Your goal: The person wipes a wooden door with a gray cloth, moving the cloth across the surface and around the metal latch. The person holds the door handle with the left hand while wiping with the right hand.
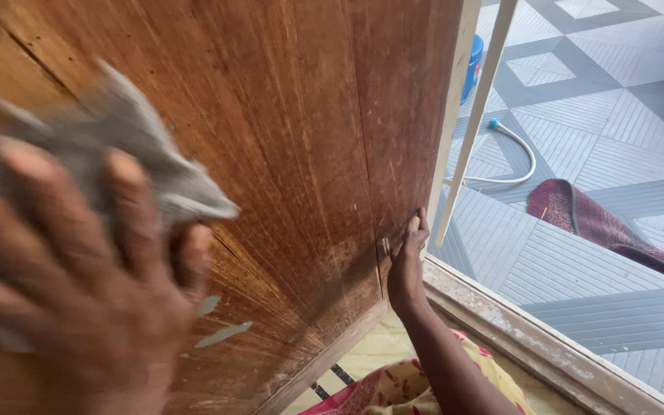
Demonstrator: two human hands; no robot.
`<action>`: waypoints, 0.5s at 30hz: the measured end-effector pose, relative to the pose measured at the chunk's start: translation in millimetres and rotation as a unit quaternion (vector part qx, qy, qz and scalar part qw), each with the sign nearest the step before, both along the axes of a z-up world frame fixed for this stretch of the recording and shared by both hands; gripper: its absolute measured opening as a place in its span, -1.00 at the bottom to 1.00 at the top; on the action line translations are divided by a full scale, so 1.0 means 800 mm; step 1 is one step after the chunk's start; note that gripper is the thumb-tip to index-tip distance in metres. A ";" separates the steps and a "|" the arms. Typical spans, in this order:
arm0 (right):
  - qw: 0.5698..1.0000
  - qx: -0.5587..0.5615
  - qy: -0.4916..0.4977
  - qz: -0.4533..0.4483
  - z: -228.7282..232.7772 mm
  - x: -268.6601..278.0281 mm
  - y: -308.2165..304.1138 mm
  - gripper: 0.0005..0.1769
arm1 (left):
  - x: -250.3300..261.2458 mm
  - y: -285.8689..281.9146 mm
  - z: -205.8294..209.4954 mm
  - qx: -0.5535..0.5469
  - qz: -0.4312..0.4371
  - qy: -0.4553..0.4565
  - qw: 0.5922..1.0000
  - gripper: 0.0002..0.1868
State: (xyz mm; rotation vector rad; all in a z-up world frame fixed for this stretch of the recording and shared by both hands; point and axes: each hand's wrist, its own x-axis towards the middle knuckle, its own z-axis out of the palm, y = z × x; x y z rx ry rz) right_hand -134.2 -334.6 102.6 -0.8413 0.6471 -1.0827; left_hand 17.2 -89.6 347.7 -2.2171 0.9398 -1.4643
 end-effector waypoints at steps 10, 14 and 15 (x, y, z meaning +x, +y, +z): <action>0.997 -0.006 0.077 0.008 0.004 -0.004 0.004 -0.02 | -0.028 0.047 -0.441 0.355 -0.121 0.003 0.927 -0.17; 0.998 -0.009 0.060 0.008 -0.008 -0.003 -0.001 -0.04 | -0.028 0.068 -0.430 0.407 -0.113 0.004 0.907 -0.20; 0.998 -0.009 0.055 0.007 -0.011 -0.001 -0.002 -0.04 | -0.026 0.065 -0.403 0.368 -0.110 -0.029 0.923 -0.23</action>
